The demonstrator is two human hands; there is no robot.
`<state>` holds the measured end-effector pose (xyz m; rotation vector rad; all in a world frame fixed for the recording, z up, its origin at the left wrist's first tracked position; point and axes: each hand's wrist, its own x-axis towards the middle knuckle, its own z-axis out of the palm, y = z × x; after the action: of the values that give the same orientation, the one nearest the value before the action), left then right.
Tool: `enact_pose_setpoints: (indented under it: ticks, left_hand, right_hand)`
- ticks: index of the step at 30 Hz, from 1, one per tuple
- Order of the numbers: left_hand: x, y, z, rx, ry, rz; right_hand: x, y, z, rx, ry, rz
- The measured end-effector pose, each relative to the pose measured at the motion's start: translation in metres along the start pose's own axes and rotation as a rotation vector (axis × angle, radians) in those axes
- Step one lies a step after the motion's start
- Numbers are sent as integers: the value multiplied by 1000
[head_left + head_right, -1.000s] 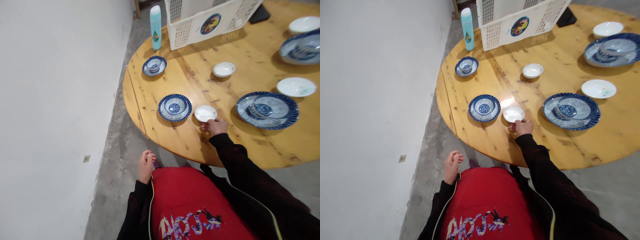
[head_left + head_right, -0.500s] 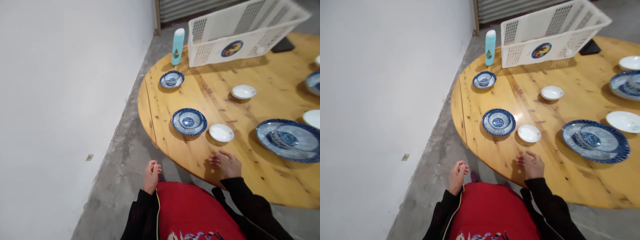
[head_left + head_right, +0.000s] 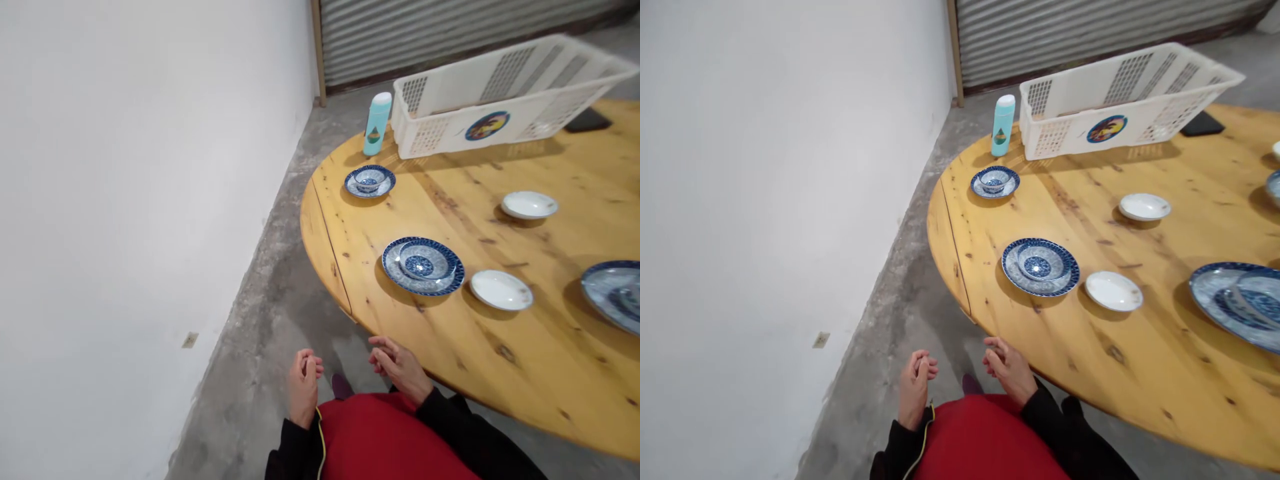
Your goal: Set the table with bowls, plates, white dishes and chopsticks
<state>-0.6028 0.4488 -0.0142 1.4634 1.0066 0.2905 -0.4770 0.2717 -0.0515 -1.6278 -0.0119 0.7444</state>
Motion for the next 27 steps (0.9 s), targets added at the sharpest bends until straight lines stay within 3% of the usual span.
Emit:
enact_pose_setpoints:
  ticks: [5,10,14,19,27]
  left_hand:
    - [15,-5,-18,51,-52,17]
    - [33,6,-17,52,-109,-3]
    - [60,22,-13,81,-150,0]
    - [114,53,-2,146,-238,44]
    - [203,124,37,330,-491,112]
  right_hand:
    - [11,-4,24,-61,20,-33]
    - [26,-19,38,-133,-76,-11]
    - [46,-27,52,-205,-132,-58]
    - [85,-45,72,-228,-163,-129]
    - [157,-97,92,-160,-59,-180]
